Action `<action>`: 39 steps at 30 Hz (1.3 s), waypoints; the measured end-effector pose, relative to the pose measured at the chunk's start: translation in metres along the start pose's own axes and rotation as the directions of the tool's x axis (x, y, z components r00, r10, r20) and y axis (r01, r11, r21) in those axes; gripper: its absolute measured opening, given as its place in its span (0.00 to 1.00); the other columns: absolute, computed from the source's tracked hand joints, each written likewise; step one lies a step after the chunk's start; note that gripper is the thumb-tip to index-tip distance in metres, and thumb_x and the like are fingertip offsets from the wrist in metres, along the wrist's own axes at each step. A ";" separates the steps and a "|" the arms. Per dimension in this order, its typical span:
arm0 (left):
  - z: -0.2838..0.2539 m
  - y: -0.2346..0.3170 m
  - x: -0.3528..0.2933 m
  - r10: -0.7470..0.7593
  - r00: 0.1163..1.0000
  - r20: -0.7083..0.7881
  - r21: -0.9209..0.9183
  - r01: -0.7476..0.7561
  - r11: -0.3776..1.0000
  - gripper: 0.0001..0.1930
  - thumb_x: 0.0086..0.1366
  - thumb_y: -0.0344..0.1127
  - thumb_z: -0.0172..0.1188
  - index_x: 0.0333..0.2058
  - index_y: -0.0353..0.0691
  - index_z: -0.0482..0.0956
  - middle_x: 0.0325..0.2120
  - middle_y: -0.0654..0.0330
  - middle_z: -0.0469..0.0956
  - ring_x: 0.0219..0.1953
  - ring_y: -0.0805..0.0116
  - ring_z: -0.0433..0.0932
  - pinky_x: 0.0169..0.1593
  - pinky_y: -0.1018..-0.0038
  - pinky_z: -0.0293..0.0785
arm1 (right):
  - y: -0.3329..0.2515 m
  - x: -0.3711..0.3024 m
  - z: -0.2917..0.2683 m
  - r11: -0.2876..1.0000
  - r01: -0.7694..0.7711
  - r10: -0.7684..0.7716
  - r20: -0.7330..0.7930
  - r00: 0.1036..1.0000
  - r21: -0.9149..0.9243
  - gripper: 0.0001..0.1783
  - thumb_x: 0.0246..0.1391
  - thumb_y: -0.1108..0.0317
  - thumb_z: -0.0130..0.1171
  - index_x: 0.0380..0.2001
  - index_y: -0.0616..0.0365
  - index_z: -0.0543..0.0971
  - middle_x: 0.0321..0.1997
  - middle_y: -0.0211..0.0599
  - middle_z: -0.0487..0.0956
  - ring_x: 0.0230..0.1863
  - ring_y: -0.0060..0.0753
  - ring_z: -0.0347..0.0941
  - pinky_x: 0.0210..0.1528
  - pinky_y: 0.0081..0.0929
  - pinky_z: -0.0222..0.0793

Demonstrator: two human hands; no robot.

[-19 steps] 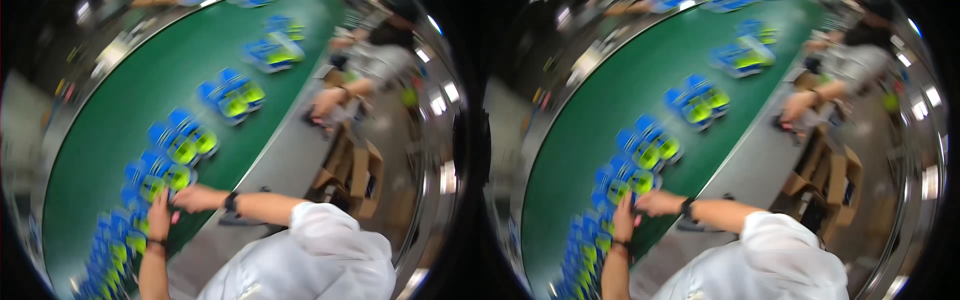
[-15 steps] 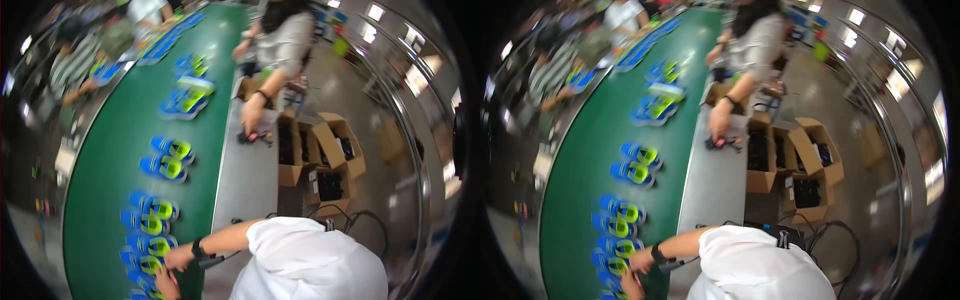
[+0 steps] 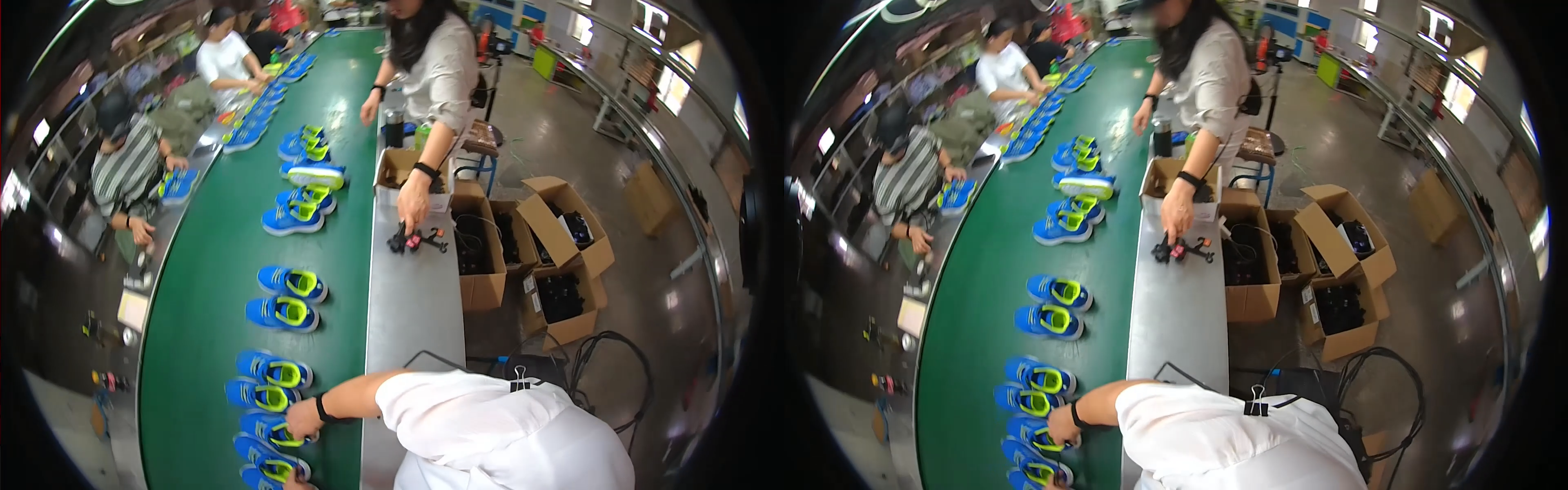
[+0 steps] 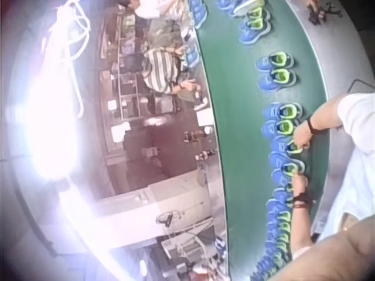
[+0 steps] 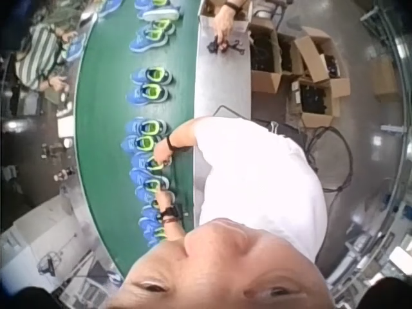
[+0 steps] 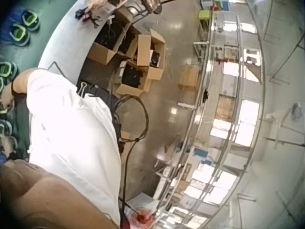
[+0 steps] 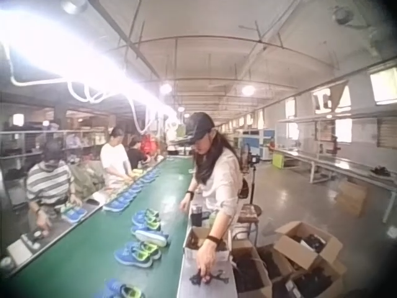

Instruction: The recorder is attaching plastic clips or labels to shoes on an assembly line and assisting another worker with their equipment.

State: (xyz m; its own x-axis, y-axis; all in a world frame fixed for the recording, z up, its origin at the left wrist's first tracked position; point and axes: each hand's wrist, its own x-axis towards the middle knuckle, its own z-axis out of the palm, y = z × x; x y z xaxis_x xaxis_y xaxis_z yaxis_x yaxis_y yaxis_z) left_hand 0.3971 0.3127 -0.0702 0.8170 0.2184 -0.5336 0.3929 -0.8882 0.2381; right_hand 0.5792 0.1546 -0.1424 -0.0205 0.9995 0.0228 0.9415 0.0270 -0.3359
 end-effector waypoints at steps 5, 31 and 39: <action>0.029 -0.029 0.007 0.061 0.995 -0.081 -0.241 -0.079 0.967 0.13 0.64 0.31 0.43 0.37 0.33 0.76 0.28 0.40 0.76 0.33 0.40 0.75 0.34 0.53 0.70 | -0.024 0.012 -0.030 0.999 0.046 -0.044 -0.437 0.898 -0.007 0.11 0.39 0.58 0.62 0.28 0.49 0.79 0.26 0.35 0.76 0.31 0.41 0.73 0.32 0.40 0.67; 0.039 -0.042 -0.008 -0.091 0.961 -0.261 -0.385 -0.017 0.923 0.12 0.61 0.29 0.51 0.41 0.41 0.79 0.33 0.44 0.78 0.36 0.45 0.77 0.40 0.58 0.73 | -0.037 0.072 -0.033 0.951 0.109 -0.124 -0.033 0.992 -0.289 0.08 0.42 0.66 0.54 0.13 0.46 0.77 0.18 0.30 0.76 0.28 0.30 0.72 0.37 0.29 0.59; 0.036 -0.035 -0.008 -0.129 0.958 -0.255 -0.391 0.020 0.920 0.12 0.62 0.29 0.51 0.41 0.40 0.80 0.34 0.44 0.78 0.37 0.44 0.77 0.41 0.58 0.72 | -0.044 0.078 -0.025 0.949 0.108 -0.118 -0.014 0.993 -0.296 0.09 0.43 0.66 0.53 0.13 0.46 0.77 0.18 0.30 0.75 0.29 0.30 0.72 0.39 0.29 0.59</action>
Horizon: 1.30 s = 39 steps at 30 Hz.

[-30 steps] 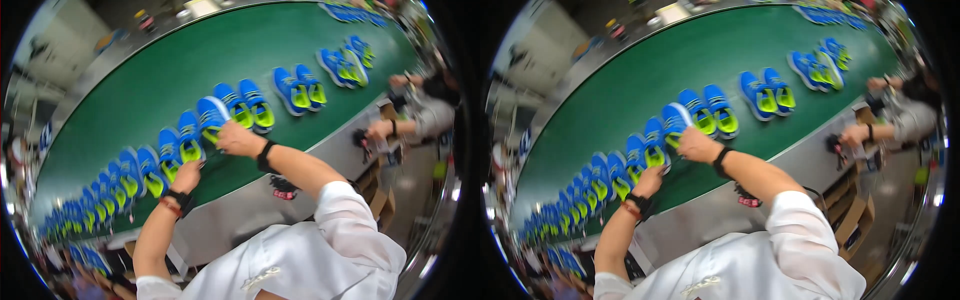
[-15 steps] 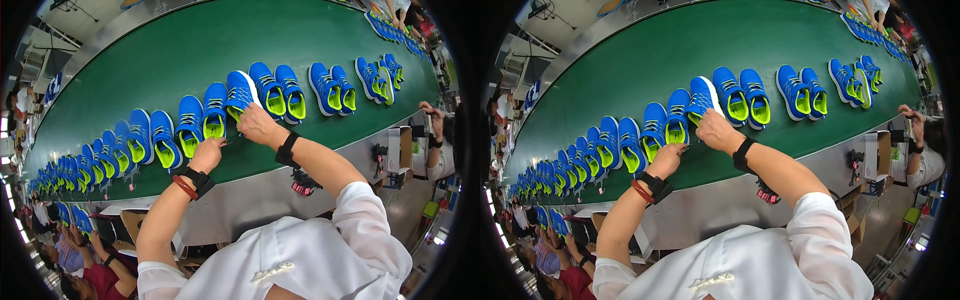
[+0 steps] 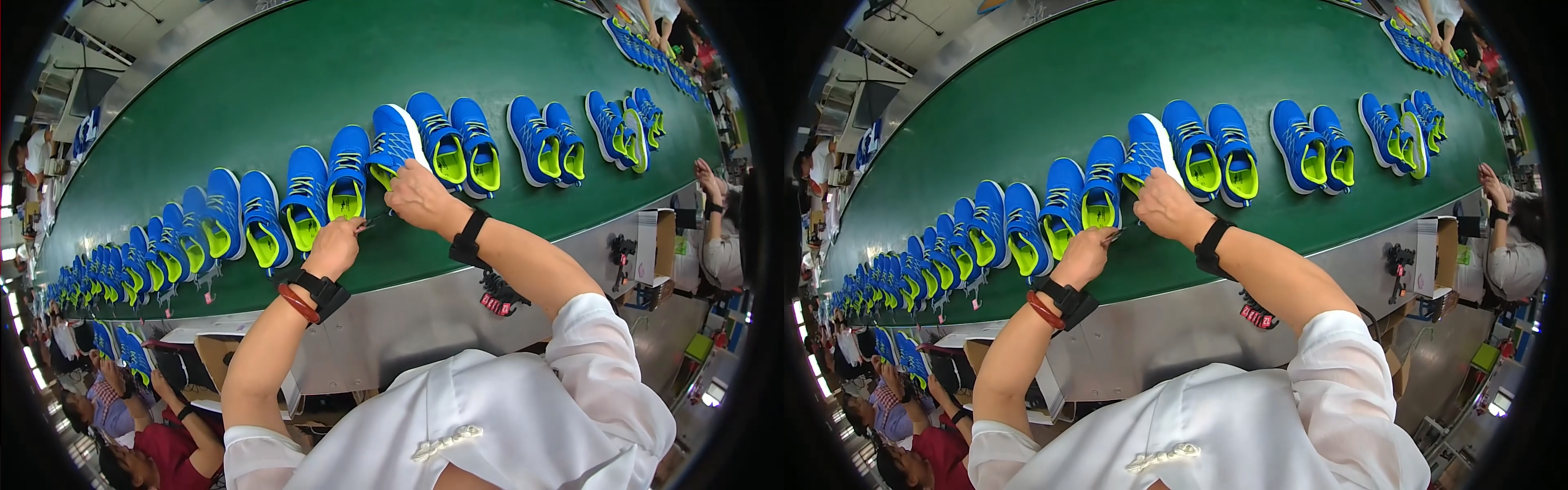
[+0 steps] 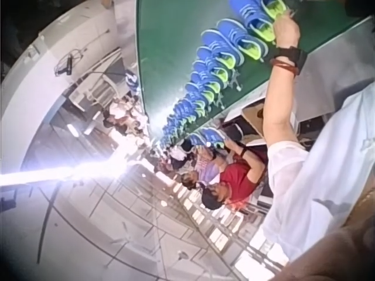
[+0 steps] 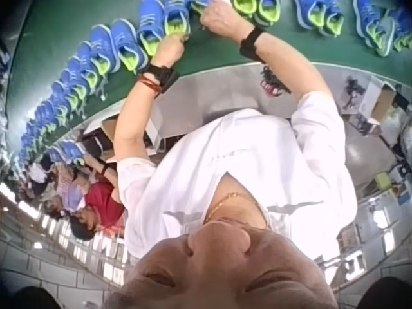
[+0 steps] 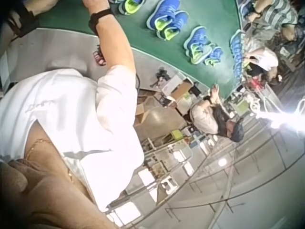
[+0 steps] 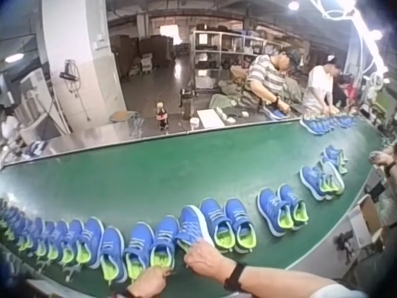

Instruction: The recorder is attaching plastic clips or labels to shoes on an assembly line and assisting another worker with their equipment.

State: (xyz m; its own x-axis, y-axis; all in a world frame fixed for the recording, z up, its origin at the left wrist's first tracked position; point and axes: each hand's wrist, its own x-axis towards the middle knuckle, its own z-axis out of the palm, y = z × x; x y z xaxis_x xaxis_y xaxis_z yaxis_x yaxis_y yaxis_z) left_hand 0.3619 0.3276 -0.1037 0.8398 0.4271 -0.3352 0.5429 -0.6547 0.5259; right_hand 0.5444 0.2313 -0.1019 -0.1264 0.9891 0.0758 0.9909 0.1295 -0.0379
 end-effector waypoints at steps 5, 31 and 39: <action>-0.002 -0.007 -0.007 0.201 0.971 -0.133 -0.203 -0.225 0.953 0.13 0.59 0.20 0.48 0.42 0.35 0.76 0.36 0.48 0.75 0.40 0.50 0.76 0.45 0.67 0.72 | 0.006 -0.002 0.001 0.997 -0.041 0.041 -0.002 0.999 0.071 0.04 0.37 0.64 0.61 0.21 0.48 0.78 0.23 0.30 0.76 0.30 0.33 0.71 0.37 0.32 0.59; 0.043 0.081 0.098 0.435 0.900 -0.019 0.238 -0.419 0.876 0.25 0.50 0.18 0.55 0.50 0.30 0.65 0.51 0.42 0.67 0.55 0.41 0.65 0.57 0.61 0.64 | -0.044 -0.320 -0.008 0.754 -0.576 0.564 0.138 0.814 0.315 0.14 0.37 0.61 0.63 0.28 0.56 0.74 0.35 0.37 0.72 0.42 0.39 0.67 0.41 0.32 0.62; 0.052 0.074 0.066 0.390 0.900 -0.196 0.290 -0.327 0.899 0.12 0.57 0.23 0.46 0.39 0.35 0.75 0.37 0.47 0.75 0.39 0.47 0.75 0.42 0.60 0.72 | -0.052 -0.311 -0.020 0.699 -0.544 0.560 0.117 0.820 0.464 0.23 0.34 0.64 0.67 0.38 0.56 0.74 0.39 0.37 0.73 0.43 0.40 0.68 0.46 0.37 0.62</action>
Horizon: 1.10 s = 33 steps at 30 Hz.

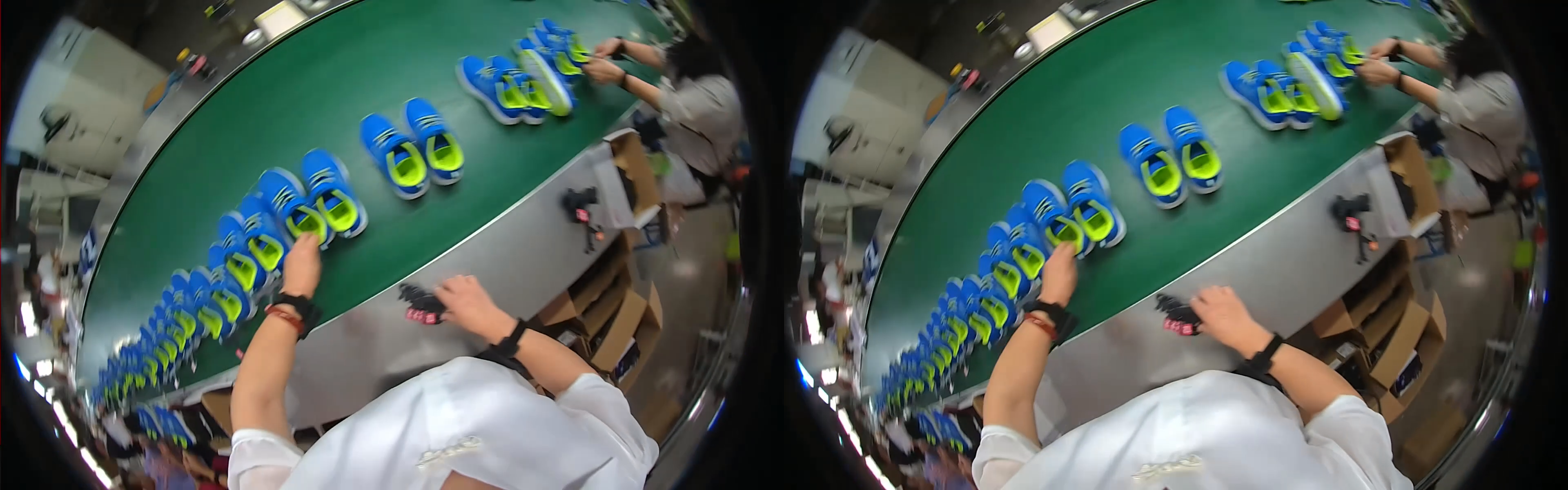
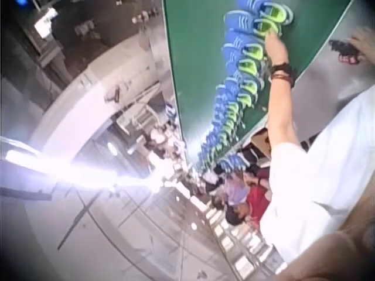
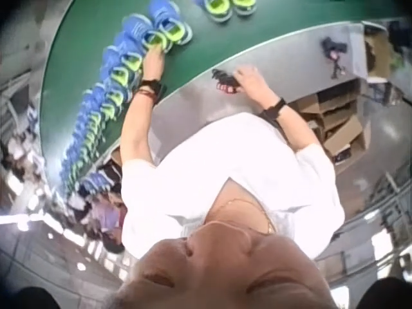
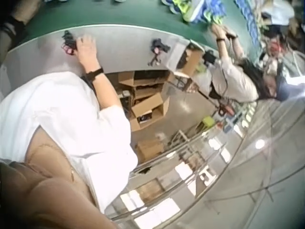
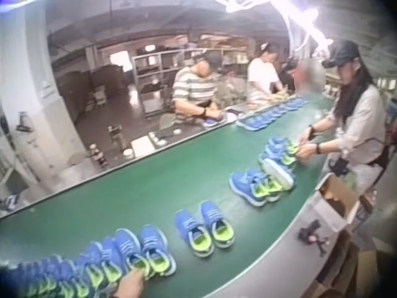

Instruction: The recorder is attaching plastic clips or labels to shoes on an assembly line and assisting another worker with their equipment.

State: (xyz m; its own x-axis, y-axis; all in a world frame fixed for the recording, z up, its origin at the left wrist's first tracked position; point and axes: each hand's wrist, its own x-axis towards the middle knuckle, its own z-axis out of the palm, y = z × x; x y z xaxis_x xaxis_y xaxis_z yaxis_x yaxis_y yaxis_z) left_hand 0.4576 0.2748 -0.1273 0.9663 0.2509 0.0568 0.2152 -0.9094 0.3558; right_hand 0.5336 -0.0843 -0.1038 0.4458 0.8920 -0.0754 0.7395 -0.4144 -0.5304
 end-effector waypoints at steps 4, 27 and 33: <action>-0.006 0.010 -0.023 0.005 0.999 -0.046 -0.018 -0.006 1.000 0.11 0.55 0.23 0.52 0.37 0.37 0.77 0.37 0.55 0.75 0.38 0.53 0.76 0.41 0.64 0.74 | -0.013 0.009 -0.007 1.000 0.004 -0.006 0.095 0.995 0.020 0.29 0.34 0.65 0.69 0.44 0.56 0.73 0.43 0.36 0.72 0.47 0.39 0.66 0.49 0.37 0.59; -0.004 -0.011 -0.026 -0.075 0.994 -0.074 -0.369 0.043 0.929 0.12 0.51 0.20 0.58 0.36 0.37 0.75 0.35 0.53 0.77 0.38 0.52 0.77 0.41 0.65 0.74 | -0.035 0.083 -0.033 0.601 -0.495 0.304 0.393 0.868 0.628 0.10 0.53 0.72 0.56 0.39 0.59 0.74 0.26 0.33 0.76 0.28 0.29 0.73 0.33 0.27 0.68; -0.006 -0.010 -0.025 -0.080 0.994 -0.069 -0.384 0.048 0.922 0.12 0.51 0.20 0.58 0.36 0.37 0.74 0.35 0.54 0.77 0.38 0.53 0.77 0.41 0.65 0.74 | -0.080 0.154 0.013 0.330 -0.497 0.370 0.374 0.850 0.803 0.22 0.59 0.72 0.48 0.57 0.60 0.65 0.24 0.34 0.77 0.19 0.22 0.73 0.24 0.21 0.71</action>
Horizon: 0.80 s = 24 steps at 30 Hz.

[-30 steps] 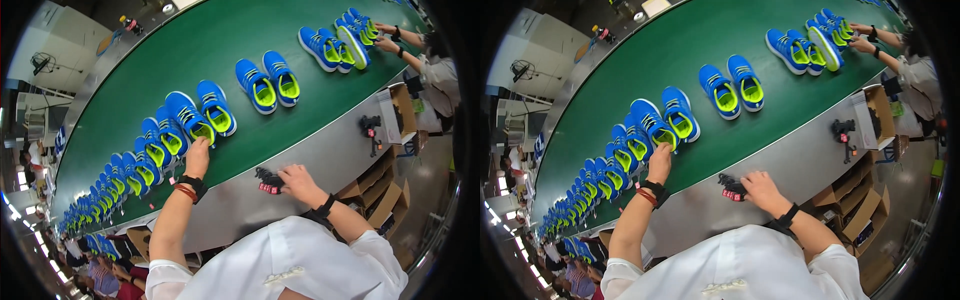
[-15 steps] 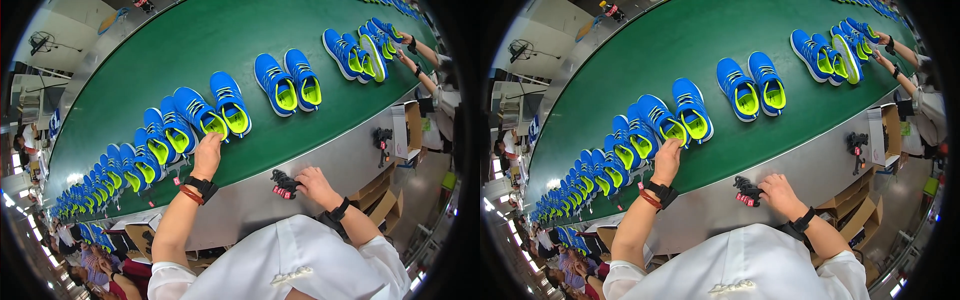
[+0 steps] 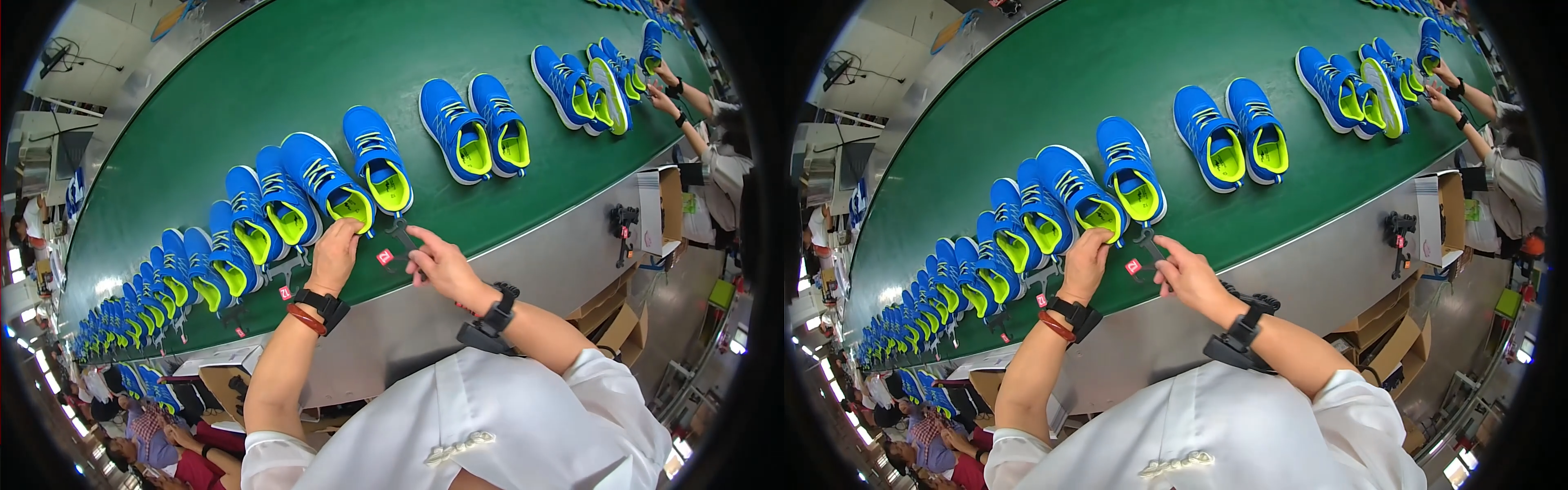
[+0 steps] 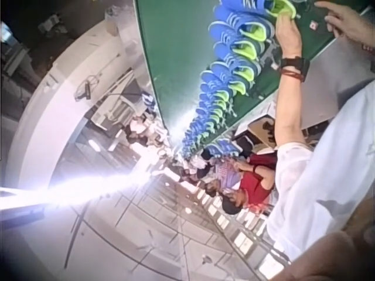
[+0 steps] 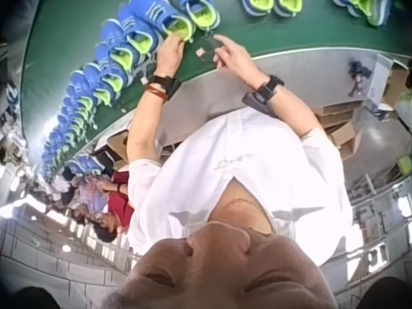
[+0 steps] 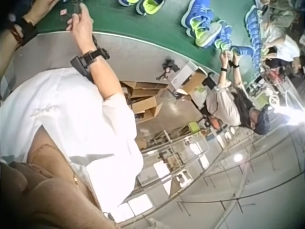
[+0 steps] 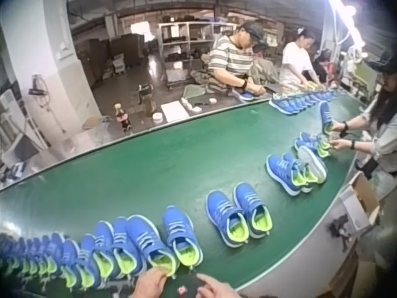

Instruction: The recorder is attaching plastic clips or labels to shoes on an assembly line and assisting another worker with their equipment.

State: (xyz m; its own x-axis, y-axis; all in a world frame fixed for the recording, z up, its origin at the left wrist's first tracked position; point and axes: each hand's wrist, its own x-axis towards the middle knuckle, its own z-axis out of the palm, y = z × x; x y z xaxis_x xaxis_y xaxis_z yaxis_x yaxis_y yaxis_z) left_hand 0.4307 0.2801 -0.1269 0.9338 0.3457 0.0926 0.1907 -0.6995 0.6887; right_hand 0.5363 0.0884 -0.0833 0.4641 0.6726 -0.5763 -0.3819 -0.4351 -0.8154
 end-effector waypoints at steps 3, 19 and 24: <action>0.000 -0.004 -0.002 0.004 1.000 0.006 0.011 -0.004 1.000 0.11 0.52 0.21 0.58 0.36 0.37 0.75 0.34 0.53 0.77 0.38 0.52 0.77 0.41 0.65 0.74 | 0.013 0.018 0.020 0.998 -0.024 0.025 -0.004 1.000 0.051 0.24 0.59 0.72 0.48 0.60 0.59 0.63 0.24 0.34 0.77 0.19 0.22 0.73 0.22 0.20 0.70; -0.031 -0.008 -0.009 -0.012 0.943 0.331 0.217 -0.064 0.974 0.19 0.62 0.30 0.54 0.53 0.43 0.71 0.44 0.43 0.72 0.42 0.43 0.73 0.43 0.59 0.71 | 0.023 0.080 0.030 0.950 0.290 -0.242 0.312 0.919 -0.116 0.12 0.51 0.67 0.51 0.35 0.62 0.78 0.12 0.36 0.73 0.10 0.27 0.69 0.13 0.26 0.66; -0.037 -0.002 -0.002 0.032 0.886 0.462 0.350 -0.215 0.912 0.18 0.62 0.37 0.54 0.52 0.52 0.73 0.42 0.43 0.73 0.39 0.41 0.73 0.40 0.57 0.72 | 0.017 0.085 0.041 0.782 0.466 -0.406 0.229 0.884 -0.413 0.07 0.49 0.70 0.50 0.25 0.61 0.75 0.19 0.42 0.76 0.20 0.42 0.73 0.23 0.35 0.69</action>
State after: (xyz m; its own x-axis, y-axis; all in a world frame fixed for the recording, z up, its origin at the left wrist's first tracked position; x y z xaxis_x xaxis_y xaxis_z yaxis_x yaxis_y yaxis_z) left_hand 0.4167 0.3039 -0.1013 0.9735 -0.0052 -0.2286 0.0788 -0.9309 0.3566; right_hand 0.5367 0.1629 -0.1438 0.3825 0.9090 -0.1658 0.2476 -0.2737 -0.9294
